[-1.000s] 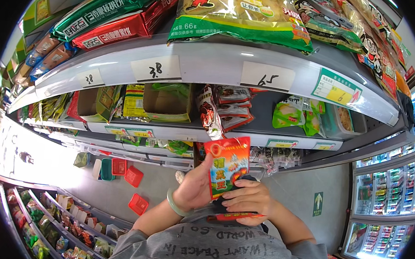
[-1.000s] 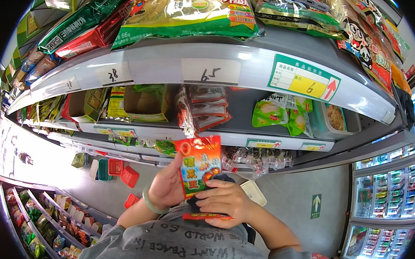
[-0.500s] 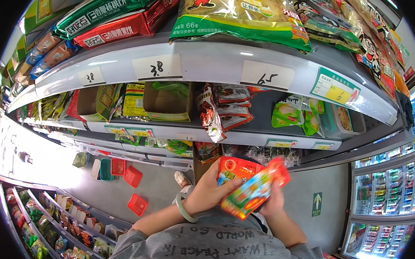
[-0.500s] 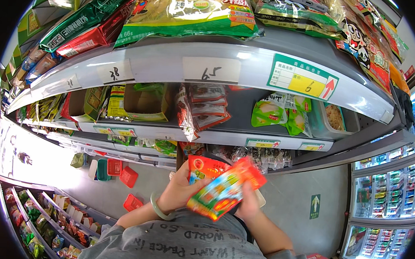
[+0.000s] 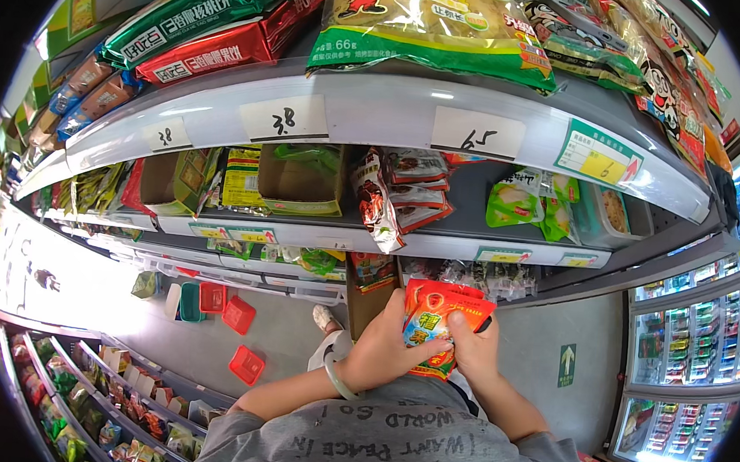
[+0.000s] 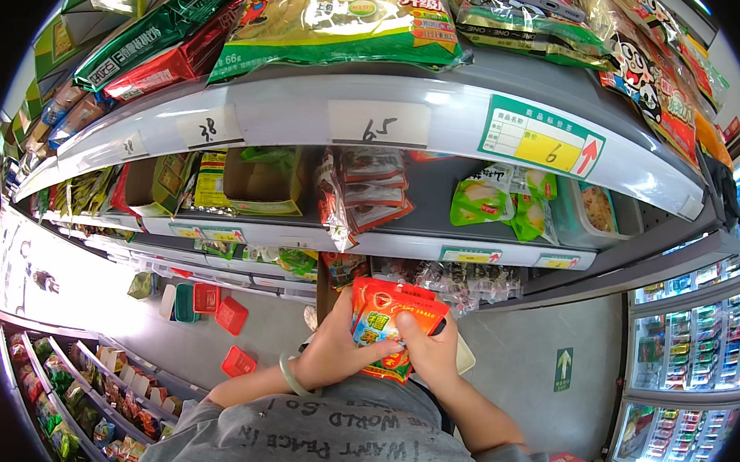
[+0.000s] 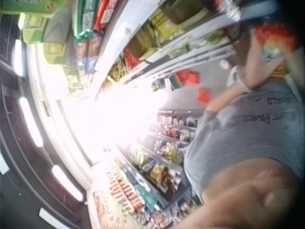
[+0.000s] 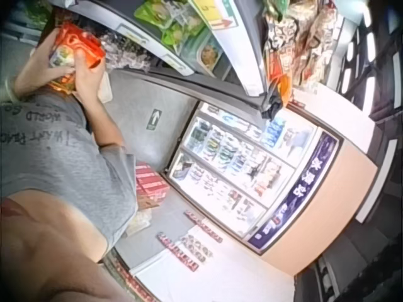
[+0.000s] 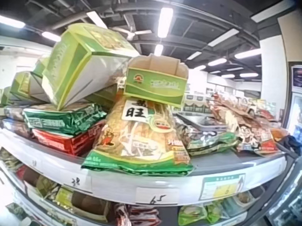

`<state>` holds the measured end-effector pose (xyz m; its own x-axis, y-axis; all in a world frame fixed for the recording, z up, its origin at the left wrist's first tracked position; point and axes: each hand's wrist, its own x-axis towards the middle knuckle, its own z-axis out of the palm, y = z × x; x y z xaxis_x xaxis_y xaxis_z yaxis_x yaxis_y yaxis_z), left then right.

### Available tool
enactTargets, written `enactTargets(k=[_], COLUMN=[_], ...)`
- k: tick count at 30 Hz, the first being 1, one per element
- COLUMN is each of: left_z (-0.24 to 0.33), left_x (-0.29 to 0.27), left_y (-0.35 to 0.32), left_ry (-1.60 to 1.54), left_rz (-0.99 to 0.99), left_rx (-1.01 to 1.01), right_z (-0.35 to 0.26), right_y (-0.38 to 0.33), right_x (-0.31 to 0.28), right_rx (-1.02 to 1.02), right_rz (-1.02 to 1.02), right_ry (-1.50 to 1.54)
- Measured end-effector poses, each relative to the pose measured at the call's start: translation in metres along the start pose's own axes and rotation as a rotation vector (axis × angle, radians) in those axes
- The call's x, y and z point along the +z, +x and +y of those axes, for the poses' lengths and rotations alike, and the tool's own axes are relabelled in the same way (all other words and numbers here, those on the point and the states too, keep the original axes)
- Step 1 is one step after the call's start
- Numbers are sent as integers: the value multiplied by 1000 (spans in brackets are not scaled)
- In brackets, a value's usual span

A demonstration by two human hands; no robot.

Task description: The person restocks snack packages on a supermarket shelf. They open a cardboard box, repeatedly pick up red snack packets, wipe each packet with a black cloth, and place them back on the shelf. The person also briefly handles a green packet and adjusts items on the shelf.

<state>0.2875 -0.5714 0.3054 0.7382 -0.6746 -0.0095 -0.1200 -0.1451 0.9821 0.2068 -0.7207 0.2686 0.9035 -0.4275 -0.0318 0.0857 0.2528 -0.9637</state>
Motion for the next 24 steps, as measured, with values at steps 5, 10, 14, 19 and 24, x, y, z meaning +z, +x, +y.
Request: enactTargets(k=[5,10,14,19,24], left_z=[-9,-21,-30,-65,-70], left_x=[2,-7,-11,6,-27], left_y=[6,3,7,10,24], left_ry=[-384,-503,-655,-904,-922], left_rz=[-72,-93,15,37,-154], left_rx=[-37,-111,-231,-352,-558], right_z=[21,30,11,2,5], right_y=[4,14,15,2,11], right_x=[-11,-48,-60,-36,-46], right_rx=[-67,56,5,289,411], right_rz=[142,94,-136,-373,-382], right_ry=[-98,486,-232,-444,-389])
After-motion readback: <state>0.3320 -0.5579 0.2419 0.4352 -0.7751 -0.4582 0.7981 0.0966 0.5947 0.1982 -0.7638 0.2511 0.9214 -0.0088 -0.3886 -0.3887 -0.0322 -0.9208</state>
